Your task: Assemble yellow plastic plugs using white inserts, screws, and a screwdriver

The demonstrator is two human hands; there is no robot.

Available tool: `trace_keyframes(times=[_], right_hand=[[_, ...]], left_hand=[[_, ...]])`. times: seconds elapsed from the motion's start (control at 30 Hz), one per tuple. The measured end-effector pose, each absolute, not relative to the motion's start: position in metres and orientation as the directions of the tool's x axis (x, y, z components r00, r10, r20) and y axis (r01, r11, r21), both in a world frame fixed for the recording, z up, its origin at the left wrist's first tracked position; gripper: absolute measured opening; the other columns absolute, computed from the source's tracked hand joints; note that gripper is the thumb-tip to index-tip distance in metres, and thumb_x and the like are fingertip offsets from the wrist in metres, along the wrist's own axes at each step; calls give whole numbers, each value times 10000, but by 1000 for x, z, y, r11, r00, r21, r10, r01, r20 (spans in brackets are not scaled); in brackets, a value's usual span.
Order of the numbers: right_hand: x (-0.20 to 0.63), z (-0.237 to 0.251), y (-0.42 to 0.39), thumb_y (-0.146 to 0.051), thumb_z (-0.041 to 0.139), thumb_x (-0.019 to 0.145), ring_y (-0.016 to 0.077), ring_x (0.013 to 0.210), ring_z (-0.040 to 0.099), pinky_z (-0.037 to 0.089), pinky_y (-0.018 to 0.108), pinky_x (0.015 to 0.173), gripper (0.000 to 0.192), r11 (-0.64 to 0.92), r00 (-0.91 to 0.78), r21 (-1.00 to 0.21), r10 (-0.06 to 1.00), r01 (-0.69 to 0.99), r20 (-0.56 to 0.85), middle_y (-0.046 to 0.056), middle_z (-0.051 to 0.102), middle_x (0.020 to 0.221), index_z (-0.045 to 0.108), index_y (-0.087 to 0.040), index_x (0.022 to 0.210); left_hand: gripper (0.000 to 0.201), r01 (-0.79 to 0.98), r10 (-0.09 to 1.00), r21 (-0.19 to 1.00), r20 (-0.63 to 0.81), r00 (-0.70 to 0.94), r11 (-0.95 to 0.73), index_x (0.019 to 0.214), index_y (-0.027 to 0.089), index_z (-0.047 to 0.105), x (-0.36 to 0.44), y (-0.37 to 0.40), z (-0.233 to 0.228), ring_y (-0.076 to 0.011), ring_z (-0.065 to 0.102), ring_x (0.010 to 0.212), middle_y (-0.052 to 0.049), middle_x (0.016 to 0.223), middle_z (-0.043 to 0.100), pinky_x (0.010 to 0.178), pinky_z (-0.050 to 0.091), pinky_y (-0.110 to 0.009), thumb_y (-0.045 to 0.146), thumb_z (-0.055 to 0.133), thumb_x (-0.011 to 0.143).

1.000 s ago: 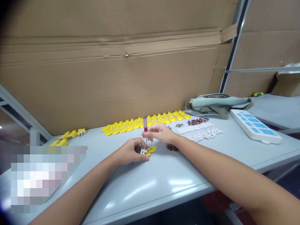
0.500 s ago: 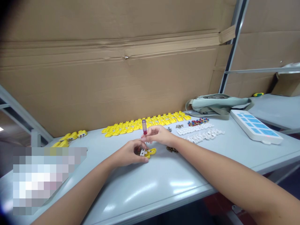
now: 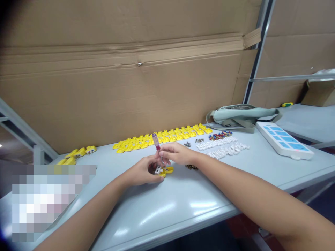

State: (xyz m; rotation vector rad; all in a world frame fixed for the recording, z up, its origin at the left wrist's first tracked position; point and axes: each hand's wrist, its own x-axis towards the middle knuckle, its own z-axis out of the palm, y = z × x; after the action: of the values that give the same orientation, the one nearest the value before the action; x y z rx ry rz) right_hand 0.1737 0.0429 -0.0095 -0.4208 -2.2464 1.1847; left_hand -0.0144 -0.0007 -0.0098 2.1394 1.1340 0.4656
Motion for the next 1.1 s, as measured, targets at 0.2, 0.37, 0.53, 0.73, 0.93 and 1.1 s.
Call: trace_keyframes(times=[0.2, 0.37, 0.53, 0.73, 0.93, 1.1], right_hand=[[166, -11, 37, -374, 590, 784, 85, 575, 557, 448, 210, 551, 231, 414, -766, -909, 570, -45, 297, -6, 604, 636, 579, -143, 787], [163, -19, 42, -355, 677, 704, 91, 565, 591, 479, 231, 571, 260, 261, -740, -953, 609, -152, 285, -15, 620, 629, 529, -150, 768], [168, -19, 44, -314, 641, 751, 110, 690, 606, 485, 280, 685, 183, 314, -736, -935, 591, -168, 331, 15, 631, 750, 556, -152, 759], [169, -12, 41, -344, 602, 778, 121, 804, 566, 451, 297, 777, 196, 488, -697, -871, 607, -52, 382, 36, 603, 862, 611, -151, 745], [165, -13, 41, -355, 533, 826, 130, 811, 553, 443, 315, 789, 228, 537, -714, -840, 557, -81, 424, 37, 592, 830, 591, -159, 724], [166, -12, 42, -322, 483, 859, 131, 818, 545, 433, 315, 796, 217, 577, -725, -814, 533, -65, 436, 36, 585, 844, 585, -165, 751]], left_hand=[[233, 540, 812, 725, 46, 581, -428, 868, 168, 569, -12, -3, -8, -87, 420, 581, 13, 738, 528, 545, 363, -219, 200, 581, 638], [245, 564, 813, 702, 37, 581, -435, 861, 170, 568, -13, -2, -8, -92, 404, 583, 23, 704, 485, 540, 351, -222, 206, 578, 618], [246, 544, 791, 706, 38, 611, -454, 842, 165, 554, -16, -1, -8, -111, 449, 642, 2, 772, 513, 575, 381, -224, 144, 543, 597], [329, 606, 800, 638, 24, 600, -474, 873, 180, 595, -18, -2, -6, -156, 493, 715, -18, 836, 545, 625, 420, -256, 115, 540, 555], [185, 541, 796, 714, 39, 604, -445, 854, 166, 615, -18, 0, -7, -178, 550, 814, -46, 888, 599, 728, 439, -283, 180, 533, 689], [155, 512, 823, 757, 58, 565, -405, 787, 151, 619, -16, 4, -14, -158, 567, 750, -54, 844, 624, 695, 442, -276, 279, 537, 760]])
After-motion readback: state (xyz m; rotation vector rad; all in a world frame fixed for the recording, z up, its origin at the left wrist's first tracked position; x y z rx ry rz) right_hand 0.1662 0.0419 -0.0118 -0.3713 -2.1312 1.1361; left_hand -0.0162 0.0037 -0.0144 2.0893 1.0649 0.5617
